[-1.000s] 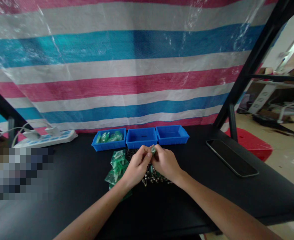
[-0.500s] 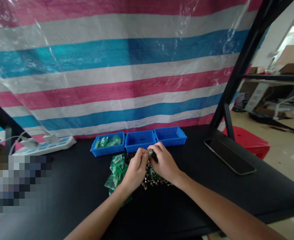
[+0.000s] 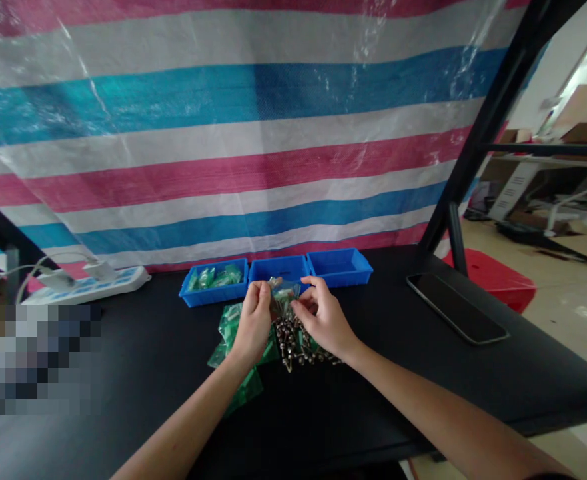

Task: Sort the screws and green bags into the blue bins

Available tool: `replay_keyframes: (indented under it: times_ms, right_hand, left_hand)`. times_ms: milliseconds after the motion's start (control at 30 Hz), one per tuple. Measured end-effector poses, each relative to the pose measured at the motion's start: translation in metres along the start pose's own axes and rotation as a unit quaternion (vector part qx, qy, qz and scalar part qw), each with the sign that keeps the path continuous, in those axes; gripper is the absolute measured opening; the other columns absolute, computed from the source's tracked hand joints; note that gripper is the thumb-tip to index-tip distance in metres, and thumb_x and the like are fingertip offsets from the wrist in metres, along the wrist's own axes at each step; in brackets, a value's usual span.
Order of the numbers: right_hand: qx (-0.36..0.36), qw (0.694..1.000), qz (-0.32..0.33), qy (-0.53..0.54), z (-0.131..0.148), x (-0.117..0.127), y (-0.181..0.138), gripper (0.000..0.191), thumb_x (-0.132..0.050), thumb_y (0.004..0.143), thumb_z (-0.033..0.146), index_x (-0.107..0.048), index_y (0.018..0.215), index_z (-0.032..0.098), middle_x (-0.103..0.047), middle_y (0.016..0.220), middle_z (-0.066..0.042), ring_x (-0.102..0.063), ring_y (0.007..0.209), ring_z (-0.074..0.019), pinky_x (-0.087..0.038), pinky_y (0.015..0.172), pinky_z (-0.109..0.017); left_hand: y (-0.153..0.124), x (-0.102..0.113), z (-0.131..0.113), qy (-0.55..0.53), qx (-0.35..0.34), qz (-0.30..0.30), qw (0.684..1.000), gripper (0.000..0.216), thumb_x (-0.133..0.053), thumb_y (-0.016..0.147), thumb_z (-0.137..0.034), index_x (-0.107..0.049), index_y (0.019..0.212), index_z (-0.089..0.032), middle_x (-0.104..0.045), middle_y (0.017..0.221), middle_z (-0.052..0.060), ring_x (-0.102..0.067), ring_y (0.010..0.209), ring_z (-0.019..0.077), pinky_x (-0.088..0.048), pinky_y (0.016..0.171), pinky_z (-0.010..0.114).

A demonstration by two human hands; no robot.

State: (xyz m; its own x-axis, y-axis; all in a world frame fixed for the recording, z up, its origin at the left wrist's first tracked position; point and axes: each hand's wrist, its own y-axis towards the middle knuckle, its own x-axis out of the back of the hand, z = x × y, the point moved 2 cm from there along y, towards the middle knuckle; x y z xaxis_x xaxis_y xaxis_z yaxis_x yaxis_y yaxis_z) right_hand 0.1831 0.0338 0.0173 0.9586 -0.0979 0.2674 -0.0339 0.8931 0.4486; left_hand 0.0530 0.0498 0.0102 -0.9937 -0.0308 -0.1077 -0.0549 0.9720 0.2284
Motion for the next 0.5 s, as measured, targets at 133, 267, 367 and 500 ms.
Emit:
replay_keyframes:
  times_ms: [133,267,367,500]
  right_hand:
    - [-0.023,1.000,-0.004,0.004,-0.005,0.003,0.004,0.007,-0.051,0.075,0.024,-0.050,0.080,0.018,-0.049,0.057,0.004,-0.049,0.050,-0.0113,-0.037,0.050,-0.024]
    - [-0.045,0.999,-0.010,0.021,-0.007,0.003,0.006,0.007,-0.050,0.073,0.023,-0.048,0.068,0.019,-0.047,0.057,0.004,-0.046,0.051,-0.0107,-0.035,0.050,-0.023]
    - [-0.069,0.997,-0.017,0.033,-0.007,0.003,0.006,0.009,-0.052,0.072,0.023,-0.048,0.065,0.018,-0.046,0.055,0.004,-0.044,0.052,-0.0107,-0.035,0.050,-0.022]
    - [-0.096,0.994,-0.033,0.047,-0.008,0.005,0.008,0.012,-0.052,0.071,0.025,-0.049,0.062,0.018,-0.045,0.054,0.004,-0.044,0.053,-0.0111,-0.036,0.051,-0.023]
  left_hand:
    - [-0.006,-0.005,0.002,0.015,0.004,0.015,1.000,0.026,-0.041,0.084,-0.044,-0.044,0.074,-0.020,-0.038,0.060,-0.005,-0.037,0.049,0.0088,-0.031,0.044,0.018]
    - [-0.003,-0.001,-0.003,0.063,-0.028,0.012,0.998,0.024,-0.047,0.082,-0.039,-0.046,0.069,-0.019,-0.037,0.059,-0.005,-0.035,0.052,0.0094,-0.029,0.048,0.019]
    - [0.001,0.003,-0.010,0.105,-0.067,0.004,0.992,0.018,-0.051,0.081,-0.032,-0.050,0.071,-0.018,-0.041,0.061,-0.005,-0.037,0.056,0.0102,-0.030,0.051,0.020]
    - [0.001,0.005,-0.014,0.138,-0.087,0.019,0.987,0.013,-0.050,0.081,-0.030,-0.053,0.084,-0.018,-0.051,0.068,-0.002,-0.044,0.061,0.0118,-0.034,0.056,0.021]
